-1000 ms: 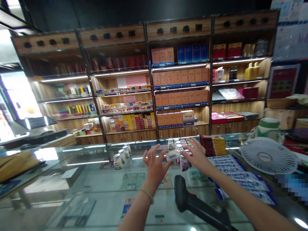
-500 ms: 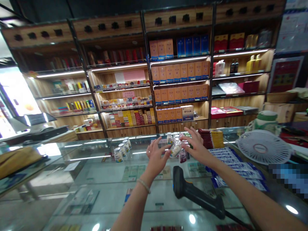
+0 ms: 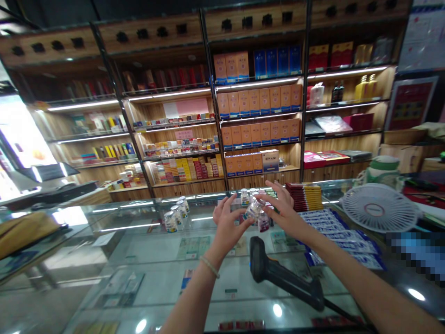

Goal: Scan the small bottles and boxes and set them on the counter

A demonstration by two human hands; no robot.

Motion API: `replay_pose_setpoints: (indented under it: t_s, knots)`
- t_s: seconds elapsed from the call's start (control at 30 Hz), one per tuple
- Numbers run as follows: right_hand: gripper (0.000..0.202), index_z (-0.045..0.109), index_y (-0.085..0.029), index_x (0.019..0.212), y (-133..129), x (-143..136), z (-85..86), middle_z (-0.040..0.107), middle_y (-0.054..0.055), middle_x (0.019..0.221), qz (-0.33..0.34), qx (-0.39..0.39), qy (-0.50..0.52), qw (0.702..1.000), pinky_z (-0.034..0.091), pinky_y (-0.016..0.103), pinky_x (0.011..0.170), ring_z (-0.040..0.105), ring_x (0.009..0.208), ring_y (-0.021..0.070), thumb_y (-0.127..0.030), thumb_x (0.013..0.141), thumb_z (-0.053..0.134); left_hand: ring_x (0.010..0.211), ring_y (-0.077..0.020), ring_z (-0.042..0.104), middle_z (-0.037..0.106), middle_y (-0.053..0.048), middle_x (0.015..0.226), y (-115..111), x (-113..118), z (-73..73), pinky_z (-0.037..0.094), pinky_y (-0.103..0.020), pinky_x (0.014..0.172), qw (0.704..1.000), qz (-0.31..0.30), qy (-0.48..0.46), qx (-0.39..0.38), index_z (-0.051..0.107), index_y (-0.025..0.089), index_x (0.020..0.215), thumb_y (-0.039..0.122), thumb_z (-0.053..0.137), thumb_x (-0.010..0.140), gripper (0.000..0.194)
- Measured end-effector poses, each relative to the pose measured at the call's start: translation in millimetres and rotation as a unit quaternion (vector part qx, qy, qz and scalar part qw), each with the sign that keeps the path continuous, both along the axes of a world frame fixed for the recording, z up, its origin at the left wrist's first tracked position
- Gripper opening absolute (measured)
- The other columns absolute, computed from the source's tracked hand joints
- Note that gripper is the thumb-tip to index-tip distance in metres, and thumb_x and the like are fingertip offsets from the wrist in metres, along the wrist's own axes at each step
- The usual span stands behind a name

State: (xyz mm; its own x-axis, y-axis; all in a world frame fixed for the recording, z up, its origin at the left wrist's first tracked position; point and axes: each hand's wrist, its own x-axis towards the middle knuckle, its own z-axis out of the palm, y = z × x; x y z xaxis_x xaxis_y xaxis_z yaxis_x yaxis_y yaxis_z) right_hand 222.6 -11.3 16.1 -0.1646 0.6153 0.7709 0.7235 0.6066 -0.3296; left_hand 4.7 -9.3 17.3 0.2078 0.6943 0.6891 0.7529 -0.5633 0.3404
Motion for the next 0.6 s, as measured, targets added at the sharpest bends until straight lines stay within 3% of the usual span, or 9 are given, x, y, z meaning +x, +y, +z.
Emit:
replay_pose_setpoints:
  t_s: [0.13,0.37,0.6]
  knots:
    - [0.037,0.064,-0.037,0.128,-2.8,-5.5,-0.8,0.039,0.004,0.157,-0.029,0.029,0.037,0.998,0.022,0.060,0.118,0.025,0.149,0.0307,-0.050,0.099,0.046,0.143,-0.0355,0.035,0.050,-0.004,0.151,-5.2,5.0,1.7,0.021,-0.063,0.119,0.999,0.020,-0.013,0.021,0.078,0.031,0.087,0.040,0.083,0.075,0.016]
    - [0.035,0.076,-0.029,0.094,1.9,-12.4,-9.8,0.050,0.005,0.152,-0.072,0.018,0.096,0.993,0.026,0.063,0.113,0.034,0.144,0.0334,-0.054,0.096,0.051,0.144,-0.0355,0.033,0.052,-0.004,0.148,-12.4,17.3,-2.5,0.020,-0.065,0.119,0.999,0.042,-0.011,0.032,0.074,0.027,0.077,0.041,0.083,0.074,0.017]
    - [0.033,0.077,-0.029,0.099,3.8,-15.3,-15.0,0.052,0.006,0.151,-0.052,0.013,0.077,0.996,0.030,0.061,0.110,0.037,0.142,0.0331,-0.055,0.093,0.056,0.140,-0.0370,0.037,0.057,-0.005,0.144,-14.6,20.9,-1.2,0.021,-0.067,0.116,0.997,0.069,-0.010,0.041,0.074,0.026,0.072,0.042,0.084,0.073,0.019]
